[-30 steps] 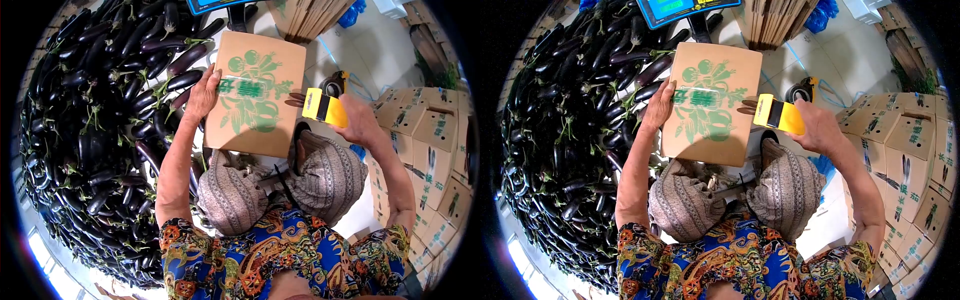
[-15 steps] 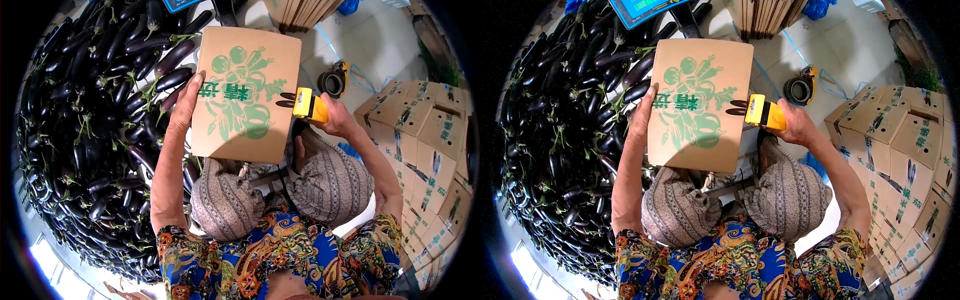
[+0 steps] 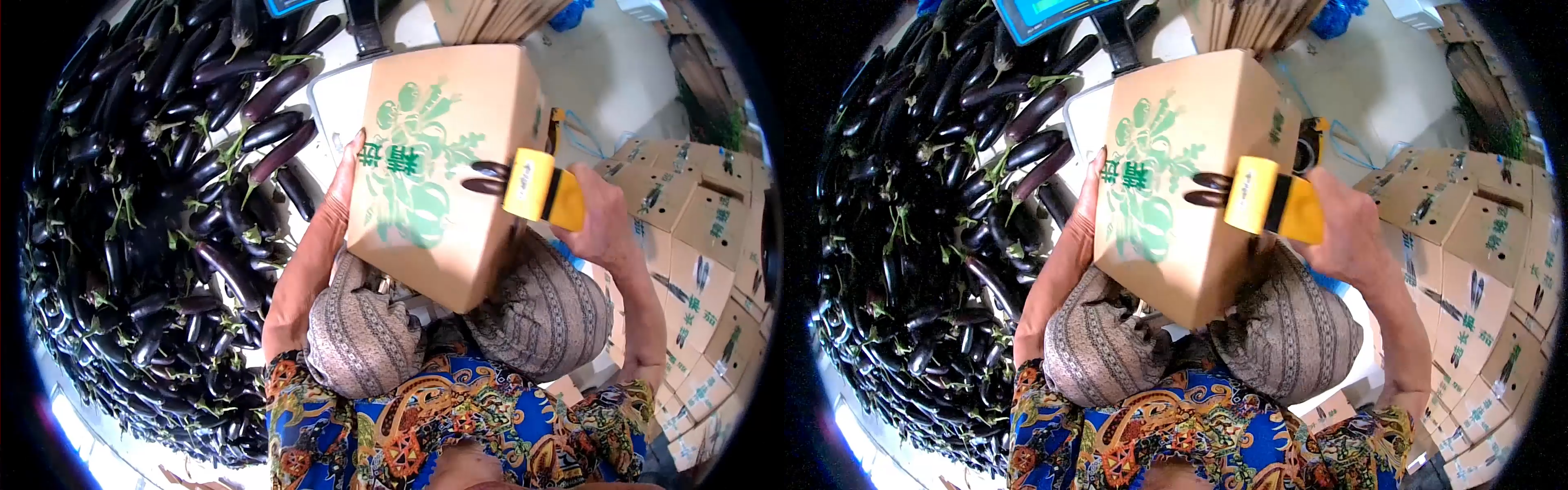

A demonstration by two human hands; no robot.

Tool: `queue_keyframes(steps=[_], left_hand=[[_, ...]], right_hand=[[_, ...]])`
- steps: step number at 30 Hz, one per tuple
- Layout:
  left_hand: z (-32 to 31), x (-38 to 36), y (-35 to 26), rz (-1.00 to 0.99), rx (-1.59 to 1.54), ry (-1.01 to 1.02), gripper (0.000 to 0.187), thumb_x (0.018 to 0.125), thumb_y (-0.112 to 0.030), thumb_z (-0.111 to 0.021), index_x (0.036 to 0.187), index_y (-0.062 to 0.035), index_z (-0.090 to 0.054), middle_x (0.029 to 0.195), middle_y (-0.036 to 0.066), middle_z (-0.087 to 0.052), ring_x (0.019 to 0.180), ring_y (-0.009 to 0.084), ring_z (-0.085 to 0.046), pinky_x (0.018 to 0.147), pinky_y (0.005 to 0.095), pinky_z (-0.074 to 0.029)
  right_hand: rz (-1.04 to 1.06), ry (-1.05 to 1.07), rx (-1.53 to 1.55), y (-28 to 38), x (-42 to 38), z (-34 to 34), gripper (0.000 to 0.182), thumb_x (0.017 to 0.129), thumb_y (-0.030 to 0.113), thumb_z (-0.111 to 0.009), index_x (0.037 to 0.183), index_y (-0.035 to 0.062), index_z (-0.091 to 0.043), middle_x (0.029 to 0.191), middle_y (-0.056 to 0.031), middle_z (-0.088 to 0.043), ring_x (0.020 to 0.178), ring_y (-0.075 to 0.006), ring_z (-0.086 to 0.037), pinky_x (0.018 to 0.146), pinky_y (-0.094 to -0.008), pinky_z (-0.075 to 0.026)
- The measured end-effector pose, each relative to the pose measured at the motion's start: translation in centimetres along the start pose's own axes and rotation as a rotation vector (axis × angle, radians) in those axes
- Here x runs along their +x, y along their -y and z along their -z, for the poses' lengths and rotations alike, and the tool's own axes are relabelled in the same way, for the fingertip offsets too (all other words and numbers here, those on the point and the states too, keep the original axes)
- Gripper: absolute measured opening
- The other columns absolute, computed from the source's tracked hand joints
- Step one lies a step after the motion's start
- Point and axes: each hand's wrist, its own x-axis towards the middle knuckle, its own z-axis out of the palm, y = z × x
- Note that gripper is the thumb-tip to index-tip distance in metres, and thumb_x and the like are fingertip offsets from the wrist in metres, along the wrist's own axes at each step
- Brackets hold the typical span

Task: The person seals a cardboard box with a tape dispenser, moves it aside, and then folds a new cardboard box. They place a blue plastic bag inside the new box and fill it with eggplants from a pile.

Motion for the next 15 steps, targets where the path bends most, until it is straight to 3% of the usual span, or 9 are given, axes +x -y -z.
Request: queue_keyframes(steps=[1,3,4,6,7,10,12,14,15], left_hand=[[0.3,0.6,-0.5,0.015,0.026,0.044,0.065,0.093,-0.053,-0.05,0.136,-0.0038,-0.048,0.123,0.015,-0.062,0.101,0.0256,-0.065,0.088,0.0387,-0.055],[1.6,0.4,-1.7,0.021,0.132,0.044,0.06,0.097,-0.049,-0.043,0.135,-0.0026,-0.048,0.119,0.016,-0.063,0.105,0.0252,-0.064,0.09,0.0392,-0.056],[2.0,0.0,-2.2,-0.067,0.334,-0.042,0.068,0.096,-0.054,-0.044,0.135,0.0011,-0.049,0.121,0.019,-0.063,0.111,0.0273,-0.062,0.097,0.0389,-0.05],[4.1,-0.7,-4.4,-0.094,1.068,-0.343,0.076,0.095,-0.06,-0.043,0.135,0.0045,-0.049,0.128,0.021,-0.059,0.121,0.0282,-0.055,0.105,0.0374,-0.039],[3.1,-1.6,-4.3,-0.251,1.025,-0.42,0.08,0.093,-0.063,-0.043,0.135,0.0052,-0.05,0.134,0.02,-0.055,0.128,0.0272,-0.048,0.11,0.0356,-0.031],[-5.3,-6.0,-6.3,-0.509,0.954,-0.207,0.08,0.094,-0.061,-0.043,0.142,0.0035,-0.04,0.141,0.018,-0.049,0.13,0.0262,-0.046,0.11,0.0349,-0.031],[-10.0,-6.3,-6.7,-0.494,0.924,-0.173,0.077,0.096,-0.057,-0.042,0.145,0.0015,-0.036,0.139,0.021,-0.05,0.129,0.0273,-0.048,0.108,0.035,-0.034],[-10.9,-4.5,-6.3,-0.777,1.431,-0.28,0.067,0.098,-0.051,-0.042,0.142,0.0,-0.037,0.12,0.03,-0.059,0.11,0.0407,-0.06,0.094,0.0443,-0.046],[-11.0,-4.1,-6.5,-0.768,1.51,-0.325,0.065,0.098,-0.05,-0.041,0.141,-0.0015,-0.037,0.115,0.03,-0.061,0.106,0.043,-0.061,0.091,0.0472,-0.047]], right_hand=[[0.03,0.008,-0.041,1.4,0.5,0.8,0.058,0.066,0.023,-0.079,0.11,0.0004,-0.048,0.089,-0.0246,-0.061,0.083,-0.0452,-0.061,0.071,-0.0461,-0.05],[0.077,-0.025,-0.114,2.8,1.5,0.2,0.058,0.069,0.026,-0.079,0.111,0.0016,-0.047,0.088,-0.02,-0.062,0.081,-0.0398,-0.063,0.066,-0.0458,-0.051],[0.1,-0.055,-0.111,3.9,2.2,-0.1,0.056,0.069,0.025,-0.079,0.109,0.0015,-0.047,0.087,-0.0199,-0.062,0.079,-0.0392,-0.064,0.065,-0.0457,-0.05],[0.187,-0.084,-0.059,6.0,3.7,-0.3,0.052,0.067,0.023,-0.079,0.104,0.0028,-0.048,0.08,-0.0161,-0.062,0.072,-0.0349,-0.065,0.061,-0.0442,-0.051],[0.177,-0.049,-0.042,6.6,4.3,-0.5,0.053,0.068,0.022,-0.08,0.105,0.0031,-0.048,0.083,-0.0164,-0.062,0.074,-0.037,-0.064,0.062,-0.0452,-0.05],[0.269,-0.09,-0.003,6.7,5.6,-1.3,0.052,0.066,0.022,-0.079,0.103,0.0022,-0.048,0.082,-0.016,-0.063,0.069,-0.0353,-0.065,0.058,-0.0456,-0.05],[0.324,-0.156,0.017,7.1,6.0,-1.8,0.051,0.066,0.022,-0.077,0.102,0.0016,-0.048,0.079,-0.016,-0.064,0.066,-0.0336,-0.066,0.056,-0.0453,-0.051],[0.309,-0.213,0.033,7.7,6.2,-2.0,0.049,0.067,0.021,-0.076,0.102,0.0013,-0.048,0.079,-0.0166,-0.064,0.066,-0.0341,-0.066,0.057,-0.0452,-0.052],[0.316,-0.198,0.026,7.7,6.2,-1.8,0.049,0.067,0.02,-0.076,0.102,0.0004,-0.048,0.078,-0.0171,-0.064,0.066,-0.0343,-0.067,0.058,-0.0455,-0.052]])
